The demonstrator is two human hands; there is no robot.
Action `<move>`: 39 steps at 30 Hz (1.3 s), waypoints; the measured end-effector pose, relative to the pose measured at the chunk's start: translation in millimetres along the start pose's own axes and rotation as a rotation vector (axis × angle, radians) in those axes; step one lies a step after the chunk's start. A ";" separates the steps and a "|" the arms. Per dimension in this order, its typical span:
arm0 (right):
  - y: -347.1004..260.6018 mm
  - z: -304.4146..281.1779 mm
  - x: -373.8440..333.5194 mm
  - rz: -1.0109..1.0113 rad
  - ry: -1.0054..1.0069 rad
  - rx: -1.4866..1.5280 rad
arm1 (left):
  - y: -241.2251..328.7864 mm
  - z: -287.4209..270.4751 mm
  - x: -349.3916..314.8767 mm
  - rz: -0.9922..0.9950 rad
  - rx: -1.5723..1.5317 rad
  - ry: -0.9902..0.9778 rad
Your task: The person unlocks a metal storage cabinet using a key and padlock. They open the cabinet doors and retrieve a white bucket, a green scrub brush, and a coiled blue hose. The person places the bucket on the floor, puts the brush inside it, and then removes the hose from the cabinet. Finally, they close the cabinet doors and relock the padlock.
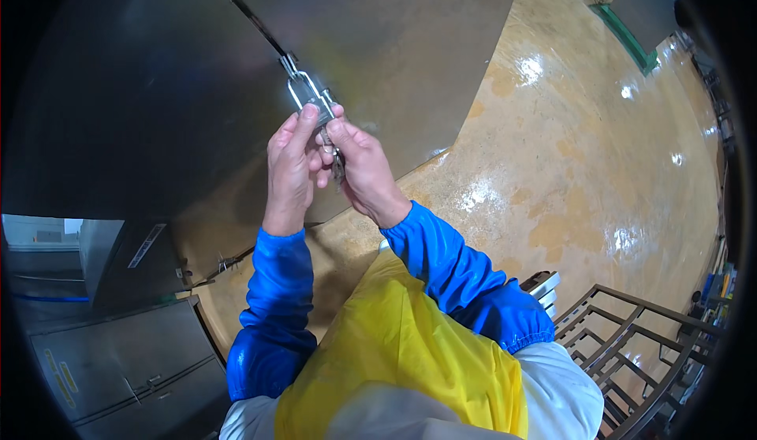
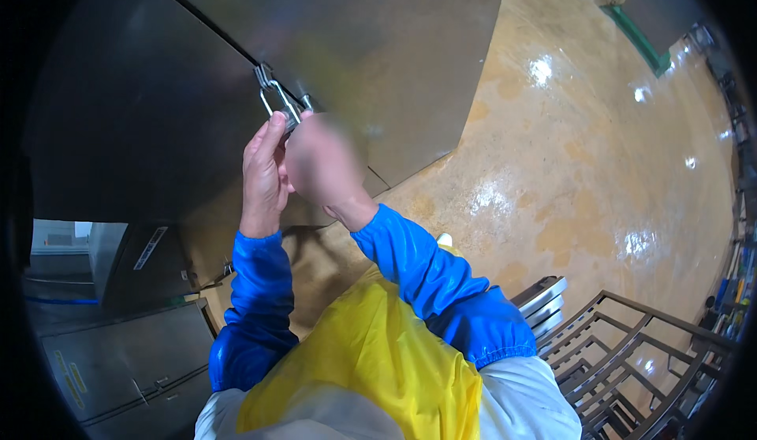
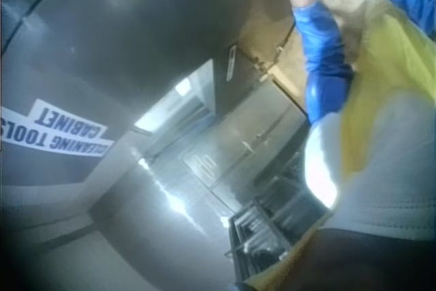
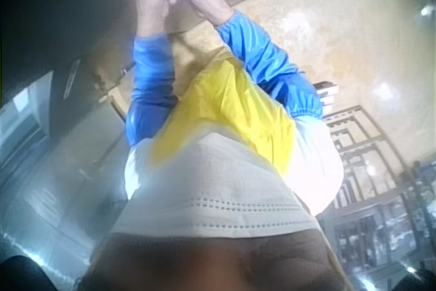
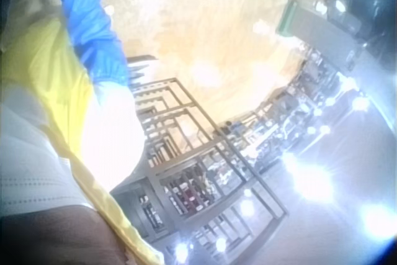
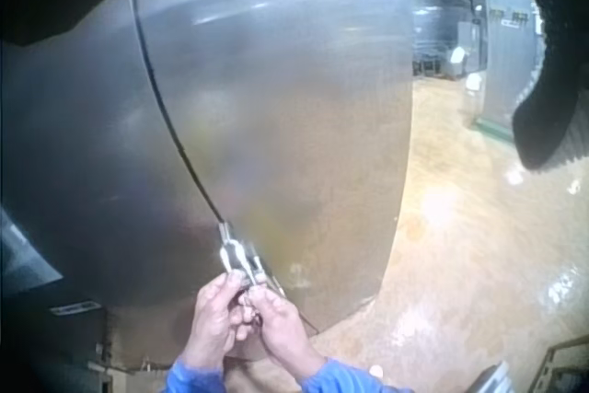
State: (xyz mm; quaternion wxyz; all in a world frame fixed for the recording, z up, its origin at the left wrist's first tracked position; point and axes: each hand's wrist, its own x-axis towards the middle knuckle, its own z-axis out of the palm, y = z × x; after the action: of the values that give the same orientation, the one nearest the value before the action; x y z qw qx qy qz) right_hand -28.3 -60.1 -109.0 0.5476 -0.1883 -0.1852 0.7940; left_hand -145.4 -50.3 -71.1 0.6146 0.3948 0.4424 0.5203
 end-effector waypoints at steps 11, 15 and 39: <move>-2.9 -9.9 -5.6 -0.142 -0.146 -0.402 | -2.0 3.6 1.0 0.058 0.005 -0.002; -8.4 -20.7 -4.3 -0.128 -0.189 -0.558 | -5.2 26.5 1.8 0.005 -0.108 0.066; -64.7 17.9 72.6 -0.199 -0.193 -1.000 | 73.3 -23.6 -7.6 0.601 1.996 0.177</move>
State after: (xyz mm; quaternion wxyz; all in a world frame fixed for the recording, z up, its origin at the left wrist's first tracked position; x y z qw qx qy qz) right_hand -9.4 28.0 -68.2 0.4439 -0.3343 -0.6086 0.5664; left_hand -189.7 -46.5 -7.8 -0.1796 0.7771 0.5983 0.0771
